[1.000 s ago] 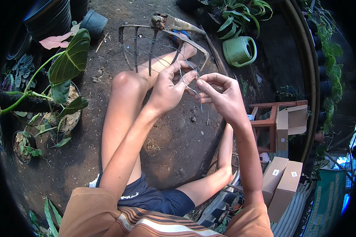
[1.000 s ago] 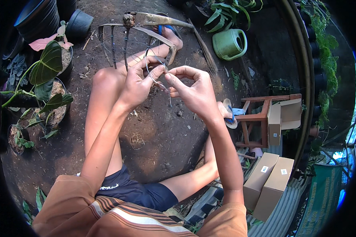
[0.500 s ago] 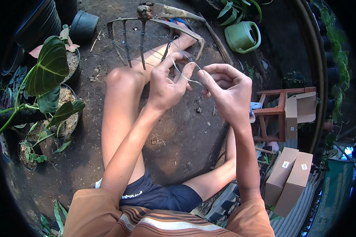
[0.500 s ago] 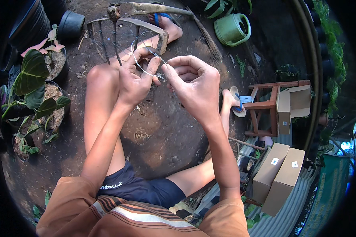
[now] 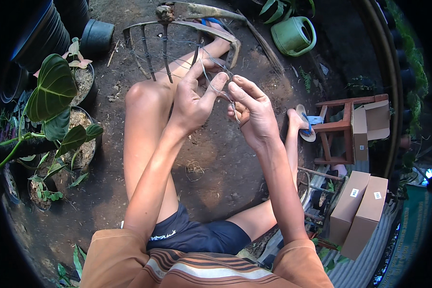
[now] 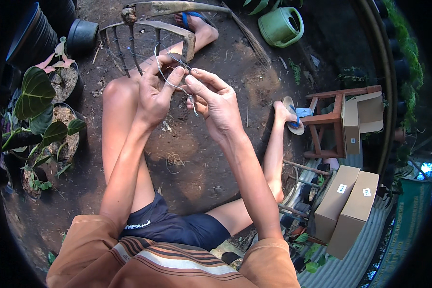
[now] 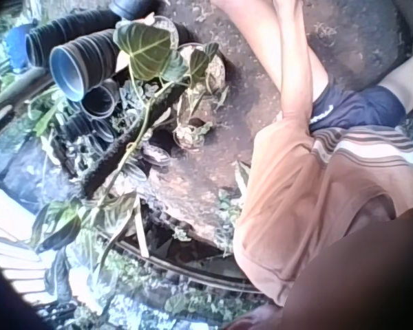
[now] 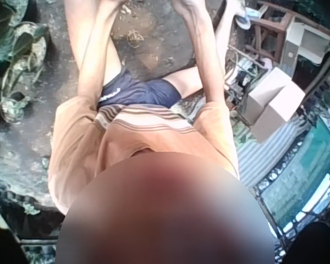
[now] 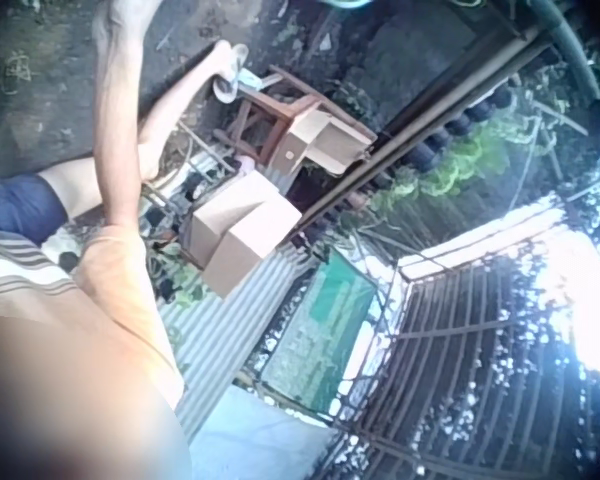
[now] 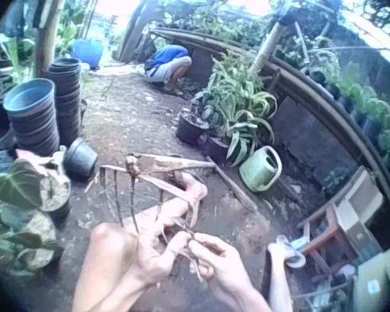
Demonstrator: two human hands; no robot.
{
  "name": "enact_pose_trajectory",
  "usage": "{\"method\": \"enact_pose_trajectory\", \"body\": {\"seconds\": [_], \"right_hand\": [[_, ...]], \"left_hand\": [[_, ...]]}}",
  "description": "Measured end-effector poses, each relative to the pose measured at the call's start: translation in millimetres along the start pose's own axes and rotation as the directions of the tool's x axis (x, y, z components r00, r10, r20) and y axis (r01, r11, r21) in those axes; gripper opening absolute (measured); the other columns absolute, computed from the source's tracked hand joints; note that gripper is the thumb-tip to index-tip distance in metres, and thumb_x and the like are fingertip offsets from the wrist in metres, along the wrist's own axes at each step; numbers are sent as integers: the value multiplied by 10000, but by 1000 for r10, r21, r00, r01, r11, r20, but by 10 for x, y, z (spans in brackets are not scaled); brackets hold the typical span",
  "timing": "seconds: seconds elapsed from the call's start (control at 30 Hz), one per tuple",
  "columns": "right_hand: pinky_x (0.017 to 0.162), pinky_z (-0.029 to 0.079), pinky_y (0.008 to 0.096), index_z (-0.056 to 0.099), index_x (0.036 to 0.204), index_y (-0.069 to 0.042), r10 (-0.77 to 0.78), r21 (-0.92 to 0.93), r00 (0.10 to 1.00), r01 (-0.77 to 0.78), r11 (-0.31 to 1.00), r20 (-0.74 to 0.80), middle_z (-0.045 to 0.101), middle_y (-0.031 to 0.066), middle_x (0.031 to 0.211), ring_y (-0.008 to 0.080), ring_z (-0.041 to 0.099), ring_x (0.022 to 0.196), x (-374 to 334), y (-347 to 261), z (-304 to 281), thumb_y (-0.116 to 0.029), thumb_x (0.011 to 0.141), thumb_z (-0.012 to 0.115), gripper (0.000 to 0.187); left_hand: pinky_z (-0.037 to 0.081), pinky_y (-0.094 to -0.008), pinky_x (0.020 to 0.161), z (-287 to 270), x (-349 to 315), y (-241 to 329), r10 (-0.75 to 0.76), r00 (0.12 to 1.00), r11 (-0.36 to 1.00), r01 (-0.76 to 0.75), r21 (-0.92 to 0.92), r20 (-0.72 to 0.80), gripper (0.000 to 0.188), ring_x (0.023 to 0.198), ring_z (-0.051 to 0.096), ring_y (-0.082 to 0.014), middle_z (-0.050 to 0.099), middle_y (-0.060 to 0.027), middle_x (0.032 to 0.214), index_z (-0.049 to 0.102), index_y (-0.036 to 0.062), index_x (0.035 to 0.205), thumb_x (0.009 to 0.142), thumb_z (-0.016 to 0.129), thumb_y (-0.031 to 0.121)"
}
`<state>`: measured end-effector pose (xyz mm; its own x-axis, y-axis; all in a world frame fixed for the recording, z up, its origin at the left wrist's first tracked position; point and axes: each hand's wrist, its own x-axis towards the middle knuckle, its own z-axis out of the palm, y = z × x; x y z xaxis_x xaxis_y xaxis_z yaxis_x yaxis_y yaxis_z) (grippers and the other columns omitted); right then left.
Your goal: The person sits on the ground and uses a thin wire to bind and secure the tines of a metal garden rake to its wooden handle. They repeatedly wrap, pull, and twist the wire around the junction to reinforce the connection.
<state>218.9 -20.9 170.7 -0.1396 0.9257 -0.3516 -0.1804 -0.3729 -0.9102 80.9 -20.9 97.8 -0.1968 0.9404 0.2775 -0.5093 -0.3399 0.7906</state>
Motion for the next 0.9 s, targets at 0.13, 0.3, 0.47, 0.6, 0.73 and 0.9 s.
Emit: {"method": "enact_pose_trajectory", "body": {"seconds": [0.13, 0.3, 0.47, 0.6, 0.73, 0.9], "right_hand": [[645, 533, 224, 736, 1115, -20, -144, -101, 987, 150, 983, 69, 752, 46, 950, 65, 632, 699, 101, 15, -66, -57, 929, 766, 191], [769, 494, 206, 798, 1028, -13, -521, -443, 817, 573, 689, 247, 685, 36, 977, 76, 618, 860, 149, -10, -167, 80, 924, 676, 186], [795, 479, 206, 796, 1072, -11, -499, -476, 807, 590, 653, 315, 679, 36, 984, 79, 614, 875, 103, -53, -198, 109, 930, 613, 261], [744, 485, 203, 783, 1127, -28, -294, -541, 900, 430, 723, 323, 721, 25, 948, 55, 613, 805, 78, -200, -238, 44, 954, 622, 246], [687, 504, 211, 761, 1123, -19, -207, -487, 927, 343, 803, 312, 745, 19, 934, 49, 651, 818, 59, -374, -244, -67, 963, 675, 188], [709, 509, 200, 749, 1043, -1, -56, -571, 946, 240, 785, 320, 737, 31, 931, 57, 654, 826, 99, -423, -181, -182, 927, 789, 218]], "left_hand": [[607, -240, 669, 36, -2, -25, 29, 1000, 999, -29, 15, -9, 162, 931, 666, -102, 689, -64, 1006, 625, -19, 1137, 1002, 669, 58], [626, -252, 603, 41, -11, -43, -44, 999, 997, 45, 66, -21, 180, 909, 676, -116, 681, -89, 1022, 620, -52, 1132, 988, 679, 38], [645, -264, 646, -17, -7, -21, -44, 998, 999, 44, -8, 41, 225, 890, 673, -126, 662, -99, 1074, 627, -49, 1178, 1004, 678, 84], [649, -266, 659, -44, 18, 18, -49, 997, 999, 50, -12, 62, 276, 915, 669, -133, 660, -93, 1072, 637, -31, 1206, 994, 710, 130], [646, -266, 644, -35, 55, 31, -75, 996, 997, 75, 19, 41, 319, 925, 670, -125, 676, -84, 1070, 630, -31, 1235, 973, 736, 116], [643, -264, 646, -54, 42, 13, -104, 993, 995, 103, 18, 61, 319, 899, 691, -133, 702, -83, 1034, 621, -31, 1237, 964, 736, 87]]}}
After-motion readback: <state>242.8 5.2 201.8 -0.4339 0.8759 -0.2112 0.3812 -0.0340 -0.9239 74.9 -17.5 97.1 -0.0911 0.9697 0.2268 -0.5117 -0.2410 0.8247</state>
